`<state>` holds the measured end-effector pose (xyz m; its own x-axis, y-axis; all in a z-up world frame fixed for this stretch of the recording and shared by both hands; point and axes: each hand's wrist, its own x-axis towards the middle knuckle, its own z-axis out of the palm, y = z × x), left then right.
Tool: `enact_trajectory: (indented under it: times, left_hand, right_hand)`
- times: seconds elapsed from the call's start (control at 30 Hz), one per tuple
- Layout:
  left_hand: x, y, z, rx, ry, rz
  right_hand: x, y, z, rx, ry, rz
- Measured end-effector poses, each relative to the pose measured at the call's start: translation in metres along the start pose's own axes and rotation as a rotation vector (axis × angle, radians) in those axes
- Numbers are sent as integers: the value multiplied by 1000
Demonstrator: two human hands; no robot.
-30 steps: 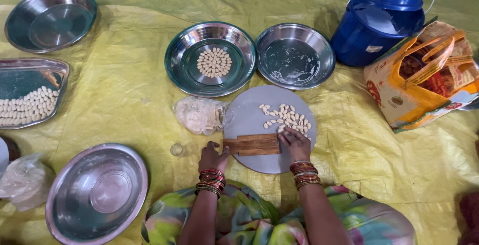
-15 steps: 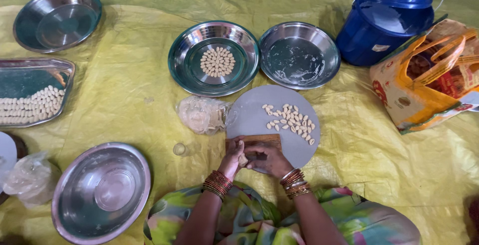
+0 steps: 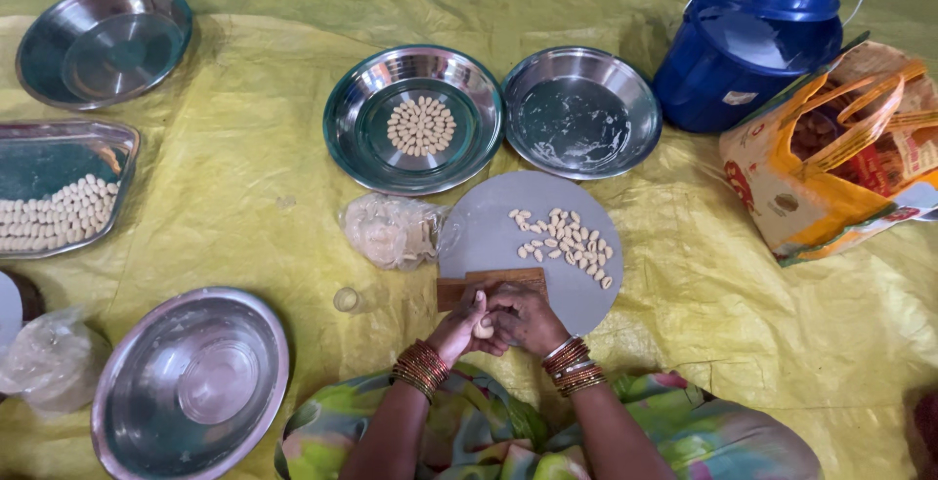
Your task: The person sits on a yellow tarp and repeatedly takes small dough balls, rolls them between the palms, and presses them on a grooved wooden board to create ridged shapes. The shaped pieces are placed on a nearby plate. A second person is visible to the left performing the same task.
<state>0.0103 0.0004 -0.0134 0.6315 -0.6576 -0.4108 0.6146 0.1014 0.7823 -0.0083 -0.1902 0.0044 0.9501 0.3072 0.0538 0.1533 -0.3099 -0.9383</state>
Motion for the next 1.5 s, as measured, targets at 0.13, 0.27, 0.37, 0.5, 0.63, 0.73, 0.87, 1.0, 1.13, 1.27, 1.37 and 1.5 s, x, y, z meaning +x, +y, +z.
enact_trajectory:
  times: [0.13,0.27,0.37,0.5,0.63,0.73,0.87,1.0,1.13,1.27,1.37,1.5]
  left_hand:
    - [6,-6,-3,-9,86,87]
    - [8,-7,-3,-46,125,189]
    - [9,-4,2,-53,188,195]
    - [12,-2,2,-31,204,201]
    - [13,-2,-4,16,149,204]
    - [10,0,-4,-23,74,189]
    - [5,3,-7,-170,127,151]
    - [14,-3,-18,-116,328,334]
    - [20,-18,-32,57,628,330]
    - [23,-24,-40,40,736,335]
    - [21,-21,-36,37,775,301]
    - [12,-12,-26,42,790,254]
  right_hand:
    - [2,-17,6,140,30,121]
    - [4,-31,5,-144,203,-171]
    - [3,-39,4,-159,238,-161]
    - [6,-41,6,55,198,164]
    - [5,-31,7,-137,264,110]
    - [9,-15,3,-257,392,145]
    - [14,19,-24,-10,658,450]
    - [7,60,-41,318,707,355]
    - [4,88,-32,603,754,373]
    - [0,99,-35,917,816,397]
    - [-6,99,-40,909,838,426]
    - [-18,86,-45,921,844,354]
